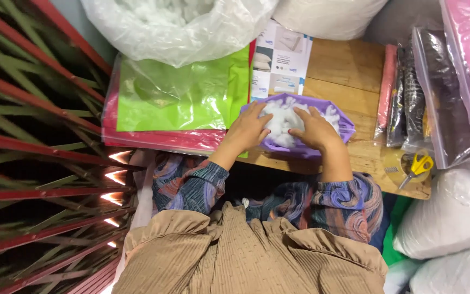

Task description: Stuffing a small purple cushion cover with white polyester fiberfill from a large bag.

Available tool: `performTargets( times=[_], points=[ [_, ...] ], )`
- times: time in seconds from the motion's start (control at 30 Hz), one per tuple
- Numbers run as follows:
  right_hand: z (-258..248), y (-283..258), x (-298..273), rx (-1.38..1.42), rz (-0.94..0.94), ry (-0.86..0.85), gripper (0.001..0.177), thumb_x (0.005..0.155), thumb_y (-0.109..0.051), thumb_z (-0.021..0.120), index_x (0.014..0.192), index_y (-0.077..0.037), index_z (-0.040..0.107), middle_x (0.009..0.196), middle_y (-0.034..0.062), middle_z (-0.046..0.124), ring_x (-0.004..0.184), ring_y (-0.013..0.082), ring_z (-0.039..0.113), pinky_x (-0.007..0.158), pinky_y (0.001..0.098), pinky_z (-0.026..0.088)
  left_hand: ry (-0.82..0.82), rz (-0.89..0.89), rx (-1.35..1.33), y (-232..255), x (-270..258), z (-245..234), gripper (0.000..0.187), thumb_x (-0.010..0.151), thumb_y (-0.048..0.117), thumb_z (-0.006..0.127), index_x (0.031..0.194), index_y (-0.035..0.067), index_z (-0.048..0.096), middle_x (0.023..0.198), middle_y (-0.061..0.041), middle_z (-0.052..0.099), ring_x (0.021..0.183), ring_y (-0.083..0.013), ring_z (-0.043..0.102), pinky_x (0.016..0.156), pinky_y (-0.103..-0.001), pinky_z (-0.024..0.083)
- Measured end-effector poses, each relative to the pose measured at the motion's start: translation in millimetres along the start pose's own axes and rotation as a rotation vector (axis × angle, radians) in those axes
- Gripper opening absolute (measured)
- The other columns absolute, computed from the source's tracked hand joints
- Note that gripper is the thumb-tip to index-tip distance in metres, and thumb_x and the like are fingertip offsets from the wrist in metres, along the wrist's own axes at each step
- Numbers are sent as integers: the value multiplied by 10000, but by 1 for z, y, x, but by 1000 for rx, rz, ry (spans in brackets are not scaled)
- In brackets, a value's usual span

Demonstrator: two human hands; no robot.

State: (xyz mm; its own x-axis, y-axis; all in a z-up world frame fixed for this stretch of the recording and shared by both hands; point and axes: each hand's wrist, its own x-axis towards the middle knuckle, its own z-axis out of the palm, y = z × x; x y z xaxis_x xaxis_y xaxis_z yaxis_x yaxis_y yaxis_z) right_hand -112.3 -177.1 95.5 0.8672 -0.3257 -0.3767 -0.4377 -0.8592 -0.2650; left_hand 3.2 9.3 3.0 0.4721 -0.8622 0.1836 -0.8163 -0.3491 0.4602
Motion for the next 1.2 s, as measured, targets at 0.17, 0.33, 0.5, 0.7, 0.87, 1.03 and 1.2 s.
performTargets(
  times=[0.17, 0.33, 0.5, 0.7, 0.87, 1.03, 1.2],
  points=[
    [14, 4, 2, -10, 23, 13, 706, 945, -388, 681, 1572, -169, 444, 1560, 394, 337, 1319, 606, 483, 1066, 655, 440, -70, -53, 114, 1, -30, 7, 541, 905, 389, 698, 1387, 156, 618, 1450, -205, 496, 1427, -492, 380, 1135, -527, 411],
    [33, 0, 1, -24, 67, 33, 725, 927, -401, 702, 1575, -199, 447, 1572, 381, 327, 1316, 593, 495, 1061, 657, 445, -153, -175, 95, 0, -63, 20, 750, 908, 509, 658, 1566, 254, 405, 1610, -157, 347, 1492, -514, 252, 1200, -582, 301],
    [43, -3, -12, -7, 124, 27, 740, 933, -370, 700, 1599, -237, 407, 1596, 368, 284, 1389, 588, 408, 1089, 673, 406, -187, -112, 96, -7, -71, 25, 810, 941, 518, 629, 1618, 277, 256, 1653, -129, 262, 1510, -506, 206, 1242, -573, 245],
    [51, -4, -18, 27, 170, 57, 733, 953, -375, 685, 1613, -282, 379, 1598, 353, 284, 1416, 561, 385, 1086, 666, 403, -221, -49, 106, -3, -83, 1, 1333, 518, 621, 903, 1624, 265, 249, 1671, -163, 209, 1505, -518, 198, 1260, -561, 214],
    [54, -5, -19, 44, 171, 74, 745, 955, -338, 683, 1623, -287, 356, 1599, 361, 266, 1428, 570, 352, 1096, 668, 396, -95, 28, 330, -37, -95, 39, 1044, 767, 297, 836, 1611, 377, 226, 1666, -130, 237, 1505, -472, 242, 1212, -578, 258],
    [54, -13, -31, 28, 188, 99, 732, 958, -306, 687, 1614, -284, 364, 1604, 362, 255, 1446, 568, 324, 1119, 664, 383, -21, 64, 356, -42, -97, 44, 736, 949, 351, 631, 1588, 409, 269, 1646, -125, 308, 1488, -465, 296, 1158, -600, 312],
    [50, -36, -49, -2, 216, 102, 716, 964, -243, 672, 1613, -240, 369, 1609, 371, 235, 1449, 575, 309, 1113, 682, 379, -104, 57, 334, -50, -93, 56, 733, 970, 418, 599, 1601, 409, 225, 1679, -125, 223, 1506, -465, 247, 1164, -605, 299]
  ],
)
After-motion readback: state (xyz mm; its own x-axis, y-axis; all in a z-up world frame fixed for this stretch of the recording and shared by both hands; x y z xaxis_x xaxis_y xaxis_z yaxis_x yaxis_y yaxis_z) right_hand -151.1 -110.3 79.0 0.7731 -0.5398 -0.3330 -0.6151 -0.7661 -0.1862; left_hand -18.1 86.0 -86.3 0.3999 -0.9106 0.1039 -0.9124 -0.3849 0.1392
